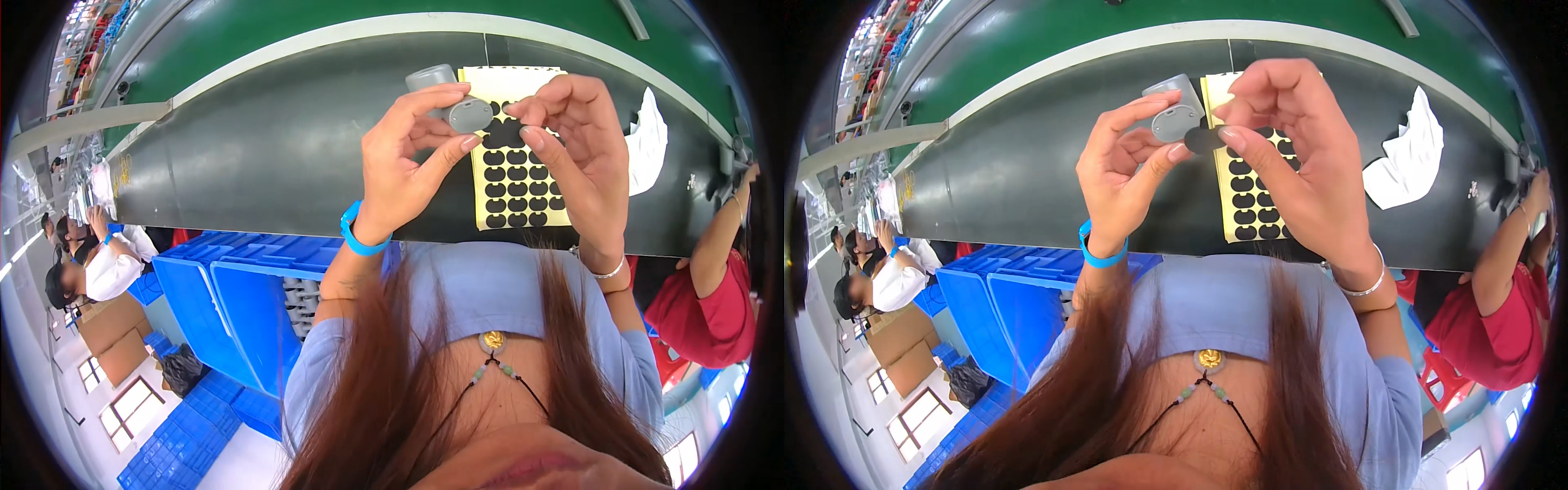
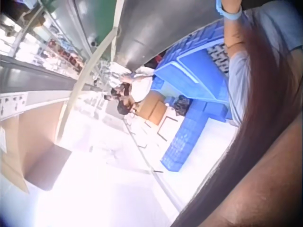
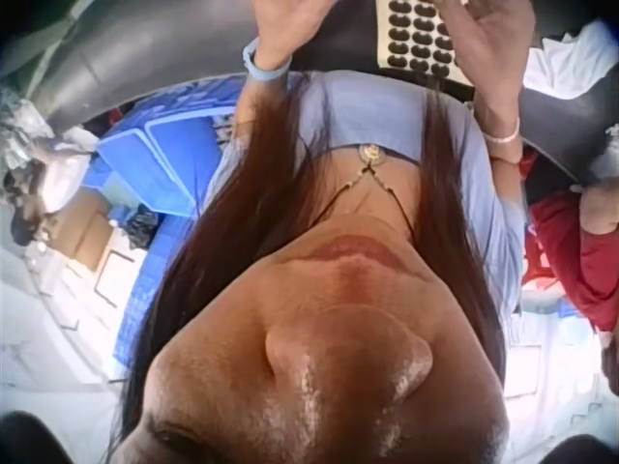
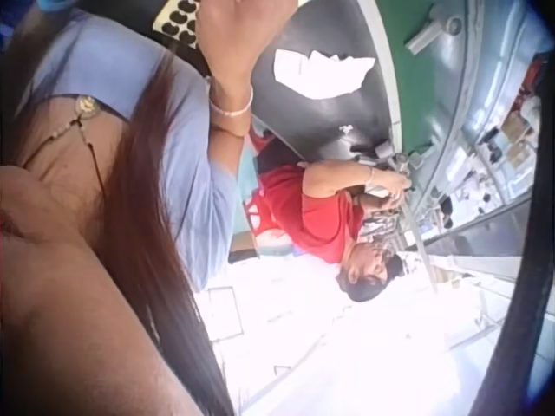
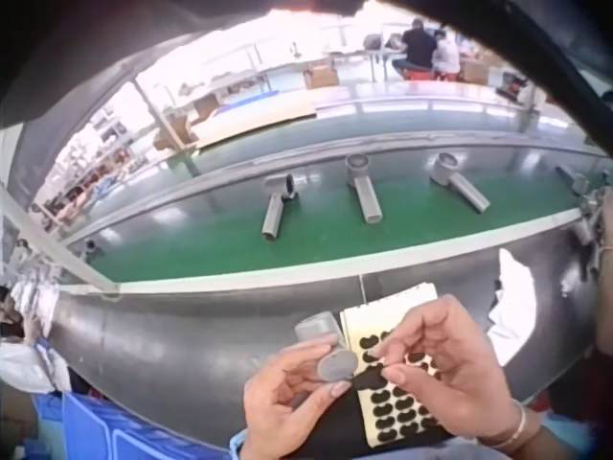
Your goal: The person takes handheld fan bodies from a conveyor belt, peels adhesive pads from a sticker sheet by hand, applies the pads onto the base of each fan body, and places the fans back onto the conveyor belt.
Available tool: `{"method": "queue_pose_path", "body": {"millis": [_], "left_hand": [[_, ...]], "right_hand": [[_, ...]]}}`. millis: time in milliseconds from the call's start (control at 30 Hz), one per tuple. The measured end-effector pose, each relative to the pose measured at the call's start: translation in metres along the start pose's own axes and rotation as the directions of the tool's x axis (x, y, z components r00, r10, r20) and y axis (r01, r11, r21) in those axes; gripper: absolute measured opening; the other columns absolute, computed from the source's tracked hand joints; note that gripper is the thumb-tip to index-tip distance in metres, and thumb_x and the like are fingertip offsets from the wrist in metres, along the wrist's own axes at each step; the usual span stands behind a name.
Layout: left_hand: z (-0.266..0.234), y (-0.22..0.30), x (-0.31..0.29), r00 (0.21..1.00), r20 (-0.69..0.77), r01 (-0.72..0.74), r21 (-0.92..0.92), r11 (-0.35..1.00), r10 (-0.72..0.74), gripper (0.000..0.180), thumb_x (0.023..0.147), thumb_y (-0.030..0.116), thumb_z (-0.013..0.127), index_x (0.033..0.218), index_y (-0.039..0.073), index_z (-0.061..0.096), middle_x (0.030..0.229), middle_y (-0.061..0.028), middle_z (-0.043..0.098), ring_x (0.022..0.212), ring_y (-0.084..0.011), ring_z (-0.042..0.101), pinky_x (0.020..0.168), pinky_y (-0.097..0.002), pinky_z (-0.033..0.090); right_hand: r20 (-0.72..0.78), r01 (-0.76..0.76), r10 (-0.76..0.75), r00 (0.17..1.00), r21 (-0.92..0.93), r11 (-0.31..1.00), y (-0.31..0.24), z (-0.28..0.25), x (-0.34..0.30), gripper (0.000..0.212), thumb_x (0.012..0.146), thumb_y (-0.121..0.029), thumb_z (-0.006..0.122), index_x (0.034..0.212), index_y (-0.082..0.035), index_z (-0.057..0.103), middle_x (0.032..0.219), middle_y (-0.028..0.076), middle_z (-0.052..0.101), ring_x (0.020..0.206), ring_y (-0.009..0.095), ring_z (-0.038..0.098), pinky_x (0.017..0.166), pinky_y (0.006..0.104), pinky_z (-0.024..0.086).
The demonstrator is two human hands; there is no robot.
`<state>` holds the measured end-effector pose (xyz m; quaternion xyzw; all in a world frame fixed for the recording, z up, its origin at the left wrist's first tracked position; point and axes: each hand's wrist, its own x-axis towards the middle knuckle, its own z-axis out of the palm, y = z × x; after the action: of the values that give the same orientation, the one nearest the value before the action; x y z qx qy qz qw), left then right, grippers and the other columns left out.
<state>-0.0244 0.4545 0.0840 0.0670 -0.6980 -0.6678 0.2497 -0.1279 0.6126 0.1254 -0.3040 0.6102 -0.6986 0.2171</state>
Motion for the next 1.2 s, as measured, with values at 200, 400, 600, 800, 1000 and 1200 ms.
{"method": "queue_pose_path", "body": {"millis": [200,400,600,800,1000,1200], "left_hand": [[0.0020,0.0003,-0.0067,0.996,0.078,0.055,-0.141,0.988,-0.044,0.037,0.081,-0.005,0.069,0.116,-0.005,0.057,0.122,-0.0167,0.057,0.088,-0.0184,0.067,0.076,-0.0282,0.058],[0.0033,-0.0019,-0.0090,0.992,0.112,0.079,-0.170,0.982,-0.060,0.034,0.083,-0.006,0.065,0.116,-0.005,0.058,0.124,-0.0172,0.056,0.091,-0.0182,0.066,0.079,-0.0284,0.058],[0.0056,-0.0015,-0.0064,0.990,0.117,0.101,-0.175,0.979,-0.081,0.033,0.084,-0.006,0.065,0.116,-0.005,0.058,0.124,-0.0170,0.056,0.092,-0.0175,0.065,0.080,-0.0279,0.058],[0.0059,-0.0015,-0.0049,0.990,0.120,0.100,-0.167,0.981,-0.080,0.032,0.084,-0.006,0.065,0.115,-0.005,0.058,0.124,-0.0171,0.057,0.092,-0.0178,0.066,0.080,-0.0279,0.057],[0.0072,-0.0001,-0.0039,0.988,0.126,0.108,-0.164,0.980,-0.088,0.032,0.083,-0.007,0.064,0.114,-0.005,0.059,0.123,-0.0171,0.057,0.092,-0.0176,0.066,0.080,-0.0278,0.057],[0.0078,-0.0009,-0.0042,0.989,0.126,0.100,-0.158,0.982,-0.080,0.032,0.083,-0.007,0.064,0.114,-0.004,0.059,0.123,-0.0172,0.057,0.091,-0.0173,0.066,0.079,-0.0276,0.057]], "right_hand": [[0.019,-0.033,0.033,0.999,-0.008,0.999,0.0005,0.0038,0.0000,0.029,0.086,0.006,0.059,0.110,-0.001,0.045,0.089,0.004,0.056,0.099,0.015,0.060,0.088,0.0294,0.047],[0.052,-0.075,0.079,0.996,-0.082,0.994,-0.0023,0.0033,-0.0012,0.028,0.086,0.008,0.058,0.108,-0.003,0.043,0.092,0.006,0.055,0.105,0.019,0.060,0.084,0.0267,0.048],[0.045,-0.088,0.093,0.995,-0.107,0.990,-0.0045,0.0015,0.0009,0.028,0.085,0.009,0.058,0.106,-0.002,0.043,0.090,0.006,0.056,0.102,0.017,0.061,0.084,0.0265,0.049],[0.040,-0.099,0.104,0.994,-0.122,0.988,-0.0047,0.0005,0.0027,0.028,0.084,0.010,0.057,0.105,-0.002,0.043,0.090,0.006,0.055,0.100,0.016,0.060,0.083,0.0263,0.050],[0.044,-0.103,0.109,0.993,-0.123,0.987,-0.0048,-0.0010,0.0026,0.027,0.085,0.009,0.057,0.105,-0.003,0.043,0.089,0.006,0.056,0.101,0.016,0.060,0.083,0.0266,0.049],[0.045,-0.088,0.095,0.994,-0.134,0.987,-0.0033,-0.0016,0.0022,0.027,0.085,0.008,0.058,0.105,-0.003,0.043,0.089,0.006,0.056,0.100,0.016,0.060,0.083,0.0266,0.049]]}}
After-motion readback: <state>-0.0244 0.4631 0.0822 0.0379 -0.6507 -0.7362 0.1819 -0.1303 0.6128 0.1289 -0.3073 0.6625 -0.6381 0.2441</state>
